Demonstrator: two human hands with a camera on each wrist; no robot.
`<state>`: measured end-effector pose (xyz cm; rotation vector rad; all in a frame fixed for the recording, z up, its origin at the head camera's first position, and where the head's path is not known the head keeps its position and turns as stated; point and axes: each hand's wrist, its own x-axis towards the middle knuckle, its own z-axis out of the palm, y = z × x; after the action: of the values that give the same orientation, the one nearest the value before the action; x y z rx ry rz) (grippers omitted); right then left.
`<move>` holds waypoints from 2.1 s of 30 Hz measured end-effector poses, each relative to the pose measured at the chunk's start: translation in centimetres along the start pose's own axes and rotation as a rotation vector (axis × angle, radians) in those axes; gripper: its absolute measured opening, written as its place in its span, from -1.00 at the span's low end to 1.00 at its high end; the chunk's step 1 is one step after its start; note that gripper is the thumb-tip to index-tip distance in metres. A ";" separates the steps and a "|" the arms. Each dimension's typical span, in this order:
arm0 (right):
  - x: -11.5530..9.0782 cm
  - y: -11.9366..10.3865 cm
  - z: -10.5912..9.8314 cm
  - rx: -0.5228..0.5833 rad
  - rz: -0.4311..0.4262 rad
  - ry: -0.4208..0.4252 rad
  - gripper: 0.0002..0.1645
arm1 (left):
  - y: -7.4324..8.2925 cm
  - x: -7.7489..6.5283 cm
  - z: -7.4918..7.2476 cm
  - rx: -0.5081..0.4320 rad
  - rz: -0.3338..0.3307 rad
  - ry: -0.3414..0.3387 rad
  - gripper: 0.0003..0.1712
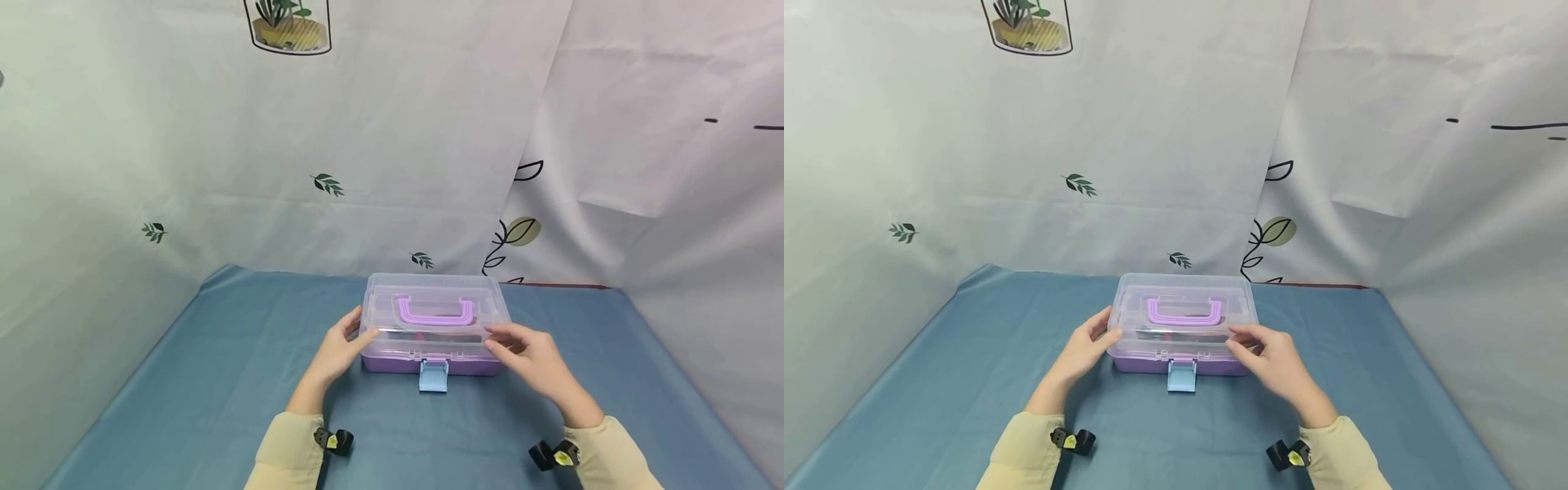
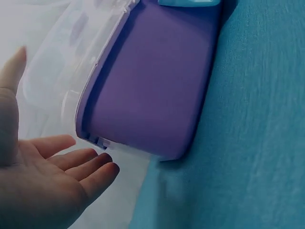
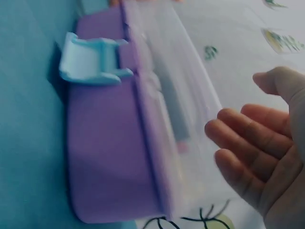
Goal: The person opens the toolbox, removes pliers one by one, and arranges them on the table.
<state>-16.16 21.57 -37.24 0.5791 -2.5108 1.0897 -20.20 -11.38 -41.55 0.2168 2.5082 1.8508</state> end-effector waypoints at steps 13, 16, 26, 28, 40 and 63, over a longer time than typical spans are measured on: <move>0.5 3.3 -0.1 -0.054 0.111 0.036 0.12 | 0.3 -0.7 0.5 0.078 0.097 -0.034 0.23; 0.5 3.9 0.4 0.008 0.157 -0.041 0.30 | 0.0 -0.7 0.6 0.087 0.116 -0.033 0.25; 0.5 4.8 1.7 0.065 0.232 -0.119 0.46 | -0.4 -0.6 0.9 0.112 0.132 -0.010 0.32; 0.5 4.9 1.8 0.062 0.250 -0.132 0.48 | -0.3 -0.6 1.0 0.099 0.138 -0.014 0.31; 0.6 5.2 1.5 -0.005 0.290 -0.203 0.49 | -0.3 -0.3 1.0 0.072 0.123 -0.024 0.26; 0.3 5.6 1.5 -0.038 0.255 -0.232 0.38 | -0.8 -0.3 0.9 0.131 0.112 -0.022 0.27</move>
<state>-19.39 23.82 -41.50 0.4020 -2.8626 1.1134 -19.85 -10.79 -42.56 0.3856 2.6563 1.7096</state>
